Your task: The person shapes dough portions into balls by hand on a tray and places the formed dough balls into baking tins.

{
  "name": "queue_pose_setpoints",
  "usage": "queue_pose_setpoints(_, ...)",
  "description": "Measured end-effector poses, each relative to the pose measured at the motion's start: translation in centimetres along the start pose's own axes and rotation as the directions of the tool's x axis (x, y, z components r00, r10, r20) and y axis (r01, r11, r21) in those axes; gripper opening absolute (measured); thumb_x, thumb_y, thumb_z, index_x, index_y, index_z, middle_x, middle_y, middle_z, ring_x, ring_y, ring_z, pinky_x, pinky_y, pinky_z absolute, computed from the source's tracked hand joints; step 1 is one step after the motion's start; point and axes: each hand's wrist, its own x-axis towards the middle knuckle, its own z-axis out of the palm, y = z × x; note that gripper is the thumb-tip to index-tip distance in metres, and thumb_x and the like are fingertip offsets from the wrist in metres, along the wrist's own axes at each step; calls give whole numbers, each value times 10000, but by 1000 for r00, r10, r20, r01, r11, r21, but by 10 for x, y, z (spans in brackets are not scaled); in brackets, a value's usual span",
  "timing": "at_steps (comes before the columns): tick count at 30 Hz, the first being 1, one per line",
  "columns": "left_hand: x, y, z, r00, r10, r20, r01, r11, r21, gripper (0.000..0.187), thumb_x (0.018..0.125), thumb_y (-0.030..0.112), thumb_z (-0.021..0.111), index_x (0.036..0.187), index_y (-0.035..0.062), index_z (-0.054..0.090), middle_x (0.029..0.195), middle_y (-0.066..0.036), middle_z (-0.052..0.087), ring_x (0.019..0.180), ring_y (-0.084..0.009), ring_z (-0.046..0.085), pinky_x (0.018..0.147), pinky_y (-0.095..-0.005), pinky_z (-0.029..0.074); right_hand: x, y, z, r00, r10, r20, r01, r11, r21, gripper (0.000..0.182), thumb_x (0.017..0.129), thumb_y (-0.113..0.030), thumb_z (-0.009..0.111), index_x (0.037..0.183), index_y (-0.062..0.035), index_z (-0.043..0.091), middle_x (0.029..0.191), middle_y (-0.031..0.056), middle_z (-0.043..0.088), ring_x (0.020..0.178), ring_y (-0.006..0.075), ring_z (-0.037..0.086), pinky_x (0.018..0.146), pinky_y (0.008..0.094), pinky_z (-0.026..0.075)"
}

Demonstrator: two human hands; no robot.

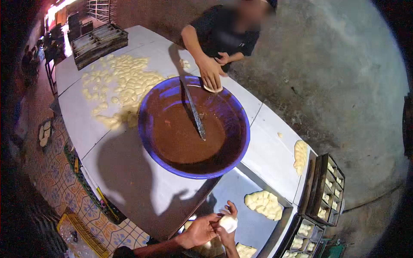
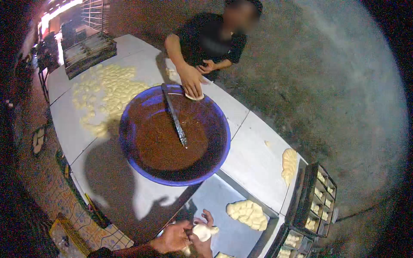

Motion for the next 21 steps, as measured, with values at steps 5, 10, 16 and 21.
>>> queue_pose_setpoints(5, 76, 88, -32, 950, -139, 278, 291, 712, -639, 716, 961, 520, 415, 1391, -49, 364, 1233, -177, 581, 1070, -254, 593, 1008, -378, 413, 4, 10, -20, 901, 431, 59, -396, 758, 519, 1251, 555, -703, 756, 1507, -327, 38, 1492, 48, 302, 1253, 245, 428, 971, 477, 436)
queue_pose_setpoints(10, 209, 167, -95, 892, -387, -234, 399, 429, 811, 747, 985, 579, 246, 1361, -40, 428, 1307, -221, 529, 1196, -230, 535, 1015, -368, 401, -3, 23, -22, 976, 211, 56, -199, 753, 627, 1119, 653, -643, 745, 1497, -382, 57, 1484, 39, 313, 1251, 207, 419, 897, 440, 421)
queue_pose_setpoints(16, 215, 104, -133, 842, -533, -75, 266, 290, 919, 910, 907, 732, 165, 864, -38, 647, 593, -68, 532, 516, -173, 469, 491, -370, 418, -10, 22, -8, 975, 203, 94, -210, 684, 699, 984, 757, -489, 750, 1501, -304, 133, 1477, 72, 317, 1248, 206, 418, 901, 431, 425)
queue_pose_setpoints(21, 220, 121, -120, 754, -640, -151, 526, 449, 723, 1004, 882, 762, 108, 952, -68, 669, 647, -113, 599, 556, -177, 536, 521, -325, 438, -16, 25, -8, 980, 197, 5, -149, 730, 667, 718, 882, -294, 666, 1476, -171, 280, 1431, 123, 375, 1198, 215, 469, 854, 384, 462)
